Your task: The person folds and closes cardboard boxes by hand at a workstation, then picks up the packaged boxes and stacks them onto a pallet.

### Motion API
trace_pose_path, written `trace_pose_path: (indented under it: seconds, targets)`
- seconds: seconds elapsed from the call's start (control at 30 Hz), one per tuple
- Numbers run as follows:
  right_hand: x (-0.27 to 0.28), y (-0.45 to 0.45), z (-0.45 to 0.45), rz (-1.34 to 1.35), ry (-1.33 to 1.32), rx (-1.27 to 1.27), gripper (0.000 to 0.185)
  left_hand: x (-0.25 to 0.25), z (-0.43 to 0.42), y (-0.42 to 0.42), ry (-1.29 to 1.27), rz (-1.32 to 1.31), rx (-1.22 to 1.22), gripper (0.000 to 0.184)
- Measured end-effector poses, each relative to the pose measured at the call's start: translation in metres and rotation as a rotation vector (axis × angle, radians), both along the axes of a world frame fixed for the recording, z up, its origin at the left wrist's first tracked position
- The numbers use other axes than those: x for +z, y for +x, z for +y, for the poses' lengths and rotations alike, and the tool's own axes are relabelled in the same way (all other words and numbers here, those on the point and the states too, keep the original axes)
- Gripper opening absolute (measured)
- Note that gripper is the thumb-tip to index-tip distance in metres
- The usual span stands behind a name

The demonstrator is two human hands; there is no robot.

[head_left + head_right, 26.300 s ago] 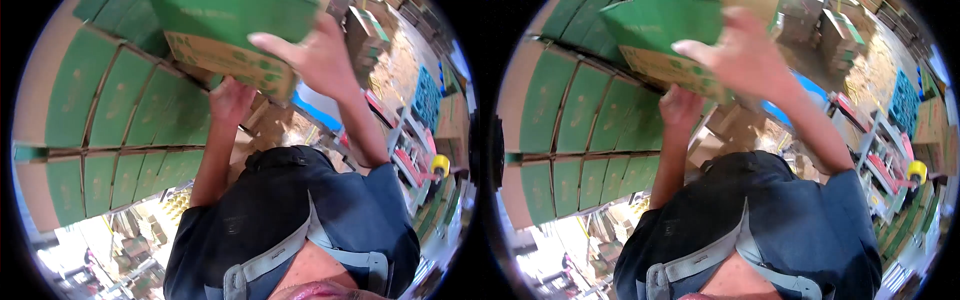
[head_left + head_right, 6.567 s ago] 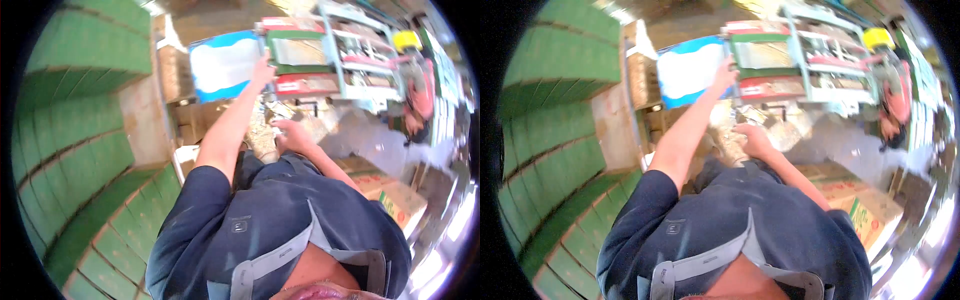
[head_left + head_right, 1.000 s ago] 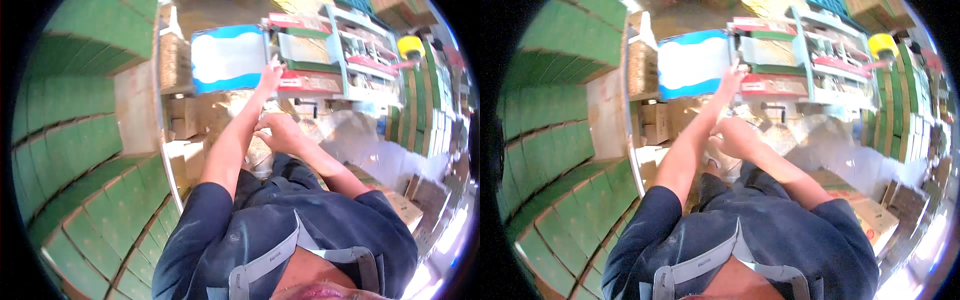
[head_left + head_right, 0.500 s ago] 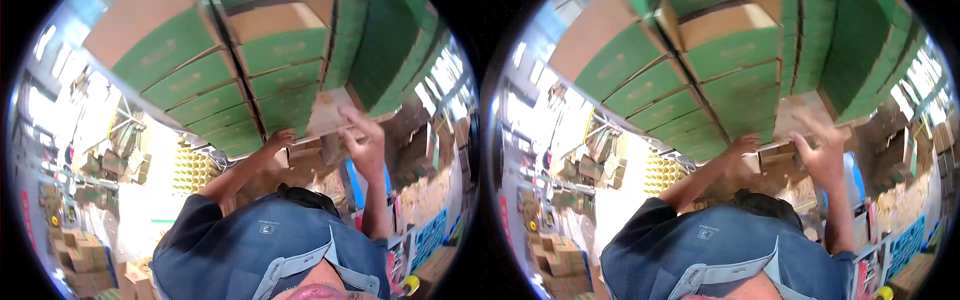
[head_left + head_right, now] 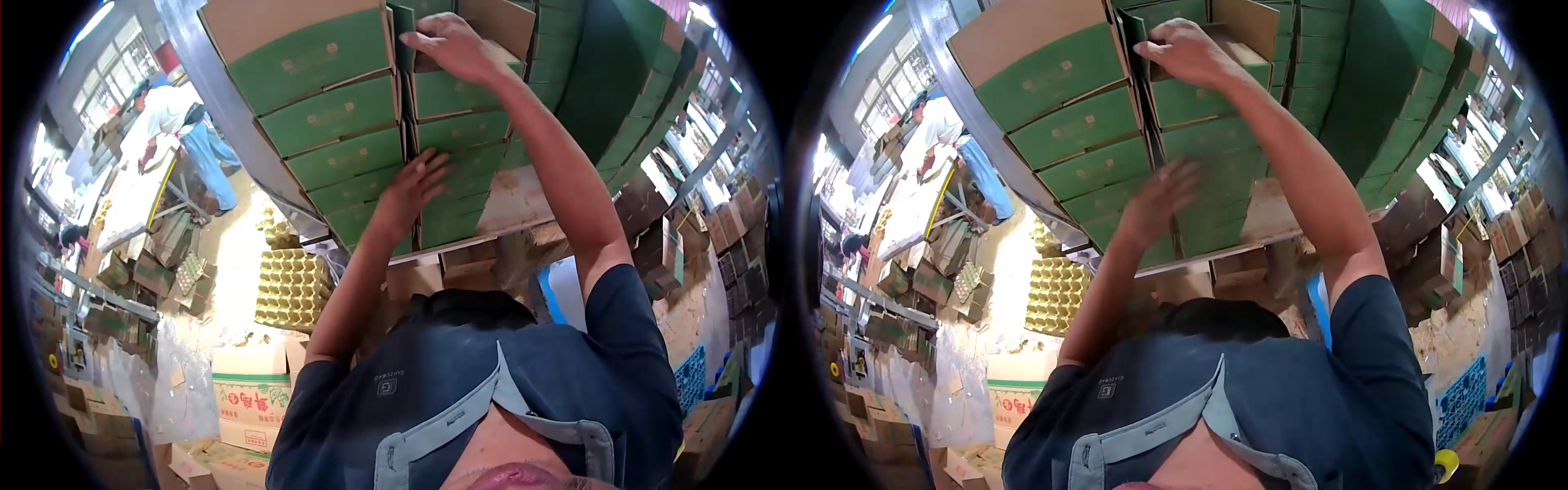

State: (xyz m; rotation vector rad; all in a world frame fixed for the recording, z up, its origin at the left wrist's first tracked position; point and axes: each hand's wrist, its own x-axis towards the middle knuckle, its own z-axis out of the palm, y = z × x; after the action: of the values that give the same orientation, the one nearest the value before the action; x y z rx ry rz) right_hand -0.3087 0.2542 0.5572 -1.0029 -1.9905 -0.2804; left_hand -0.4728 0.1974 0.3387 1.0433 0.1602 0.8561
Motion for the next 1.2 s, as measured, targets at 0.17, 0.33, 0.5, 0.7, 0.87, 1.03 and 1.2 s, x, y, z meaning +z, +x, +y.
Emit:
trace_pose_path:
  seconds: [0.17,0.33,0.5,0.7,0.87,1.03,1.2]
  targets:
    - [0.007,-0.018,-0.057,0.064,0.272,-0.06,0.04,0.027,0.023,0.026,-0.138,-0.121,-0.172,0.067]
    - [0.036,0.016,-0.174,0.127,0.29,-0.161,0.02,0.091,-0.016,0.05,-0.272,-0.488,-0.272,0.067]
    - [-0.007,0.065,-0.315,0.565,0.274,-0.385,0.018,0.11,-0.064,0.088,-0.205,-0.561,-0.669,0.044]
    - [-0.109,0.139,-0.411,0.513,-0.583,-0.749,0.04,-0.013,-0.096,0.215,-0.497,-0.2,-0.708,0.059]
    - [-0.25,0.213,-0.442,1.117,-0.923,-0.599,0.036,-0.188,-0.137,0.311,-1.048,0.096,-0.833,0.069]
    - [-0.383,0.274,-0.474,0.389,-0.807,-0.774,0.047,-0.315,-0.166,0.378,-1.173,0.353,-0.686,0.063]
    - [-0.497,0.311,-0.502,0.344,-0.848,-0.842,0.048,-0.318,-0.166,0.397,0.015,0.775,-0.29,0.065]
